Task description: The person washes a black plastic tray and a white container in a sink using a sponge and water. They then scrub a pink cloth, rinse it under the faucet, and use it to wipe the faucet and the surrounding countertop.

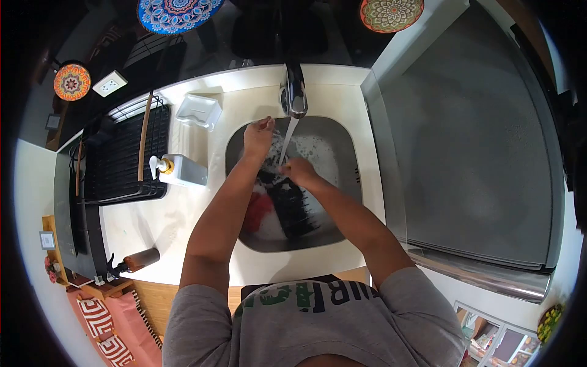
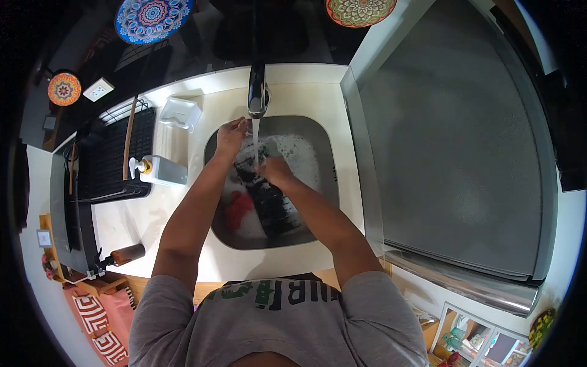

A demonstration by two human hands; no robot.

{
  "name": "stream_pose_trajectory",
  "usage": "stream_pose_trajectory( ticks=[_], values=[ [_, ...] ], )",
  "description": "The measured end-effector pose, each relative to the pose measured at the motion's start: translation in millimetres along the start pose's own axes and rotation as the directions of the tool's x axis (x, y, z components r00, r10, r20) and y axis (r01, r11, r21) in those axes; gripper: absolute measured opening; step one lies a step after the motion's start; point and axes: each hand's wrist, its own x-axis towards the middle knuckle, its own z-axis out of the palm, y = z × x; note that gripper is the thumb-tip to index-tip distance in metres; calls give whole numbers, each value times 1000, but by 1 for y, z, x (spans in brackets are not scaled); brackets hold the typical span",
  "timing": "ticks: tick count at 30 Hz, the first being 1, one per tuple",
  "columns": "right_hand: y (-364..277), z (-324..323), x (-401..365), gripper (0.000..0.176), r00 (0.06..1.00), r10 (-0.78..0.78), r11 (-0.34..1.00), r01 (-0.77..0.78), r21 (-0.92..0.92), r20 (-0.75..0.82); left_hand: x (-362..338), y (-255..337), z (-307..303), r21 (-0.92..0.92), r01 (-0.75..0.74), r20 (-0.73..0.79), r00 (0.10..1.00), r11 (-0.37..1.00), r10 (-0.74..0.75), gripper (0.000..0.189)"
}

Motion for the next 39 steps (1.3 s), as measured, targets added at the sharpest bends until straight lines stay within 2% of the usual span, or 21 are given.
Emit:
stream_pose_trajectory(
  ticks=[2, 5, 7, 9, 10, 11, 14, 16, 17, 18, 19, 21, 24, 26, 27, 29, 30, 33, 34, 35, 39],
  values=[
    [26, 22, -16, 44, 997, 9, 1000, -7, -15, 82, -5, 48, -3, 155, 42, 11, 999, 987, -44, 40],
    [39, 18, -42, 42, 986, 79, 994, -67, 86, -144, -2, 102, 4, 255, -95, -51, 992, 962, 111, 43],
    [8, -38, -67, 38, 942, 303, 792, -332, 512, 143, 27, 75, 17, 286, -80, 34, 997, 955, 73, 46],
    [34, -36, -61, 35, 951, 279, 662, -294, 689, 137, 64, 5, 46, 69, 15, 132, 991, 998, -24, 47],
    [41, -42, -58, 32, 960, 248, 499, -244, 831, 133, 42, 60, 33, 279, 50, 167, 981, 959, -100, 46],
    [48, -49, -55, 32, 960, 252, 496, -239, 835, 124, 42, 60, 35, 280, 41, 175, 980, 959, -93, 46],
    [53, -91, -42, 33, 926, 364, 372, -42, 927, -104, 53, 10, 40, 52, 124, 150, 980, 991, -131, 43],
    [63, -110, -22, 34, 923, 325, 389, 68, 918, -206, 37, 23, 37, -50, 167, 157, 975, 985, -157, 42],
    [66, -118, -11, 36, 856, 340, 601, 120, 790, -389, 26, 33, 33, -155, 213, 163, 969, 965, -188, 42],
    [69, -126, 0, 38, 770, 306, 780, 135, 611, -560, 17, 48, 25, -33, 226, 215, 953, 974, -214, 67],
    [76, -130, 15, 38, 769, 301, 779, 142, 611, -563, 11, 42, 20, -33, 220, 211, 955, 975, -209, 67],
    [93, -131, 44, 38, 501, 14, 997, 56, 49, -866, -5, 31, 10, -287, 237, 292, 944, 928, -151, 66],
    [79, -90, 84, 38, 431, -157, 987, 82, -135, -889, -40, 29, -5, -231, 238, 209, 959, 943, -191, 58],
    [43, -63, 89, 34, 579, -213, 970, 223, -99, -787, -56, 20, -12, -291, 242, 194, 962, 925, -191, 60],
    [36, -64, 82, 34, 579, -208, 971, 220, -95, -788, -63, 15, -18, -350, 246, 178, 965, 904, -194, 62],
    [15, -80, 70, 30, 764, -331, 853, 493, 171, -553, -75, 14, -35, -338, 260, 168, 962, 905, -214, 60],
    [15, -96, 63, 28, 717, -278, 832, 512, 212, -639, -80, 15, -43, -333, 274, 154, 960, 902, -235, 58],
    [46, -152, 71, 26, 738, 206, 945, 20, 327, -642, -99, 17, -69, -251, 297, 148, 953, 921, -266, 56],
    [81, -145, 98, 31, 413, -2, 990, 130, 57, -911, -104, 19, -73, -250, 297, 142, 953, 922, -268, 56],
    [84, -148, 105, 32, 417, 96, 994, 3, 107, -904, -111, 21, -75, -277, 296, 127, 954, 914, -271, 56],
    [52, -97, 142, 29, 455, -108, 986, 164, -36, -884, -121, 29, -73, -339, 321, 136, 947, 884, -291, 53]
  ],
)
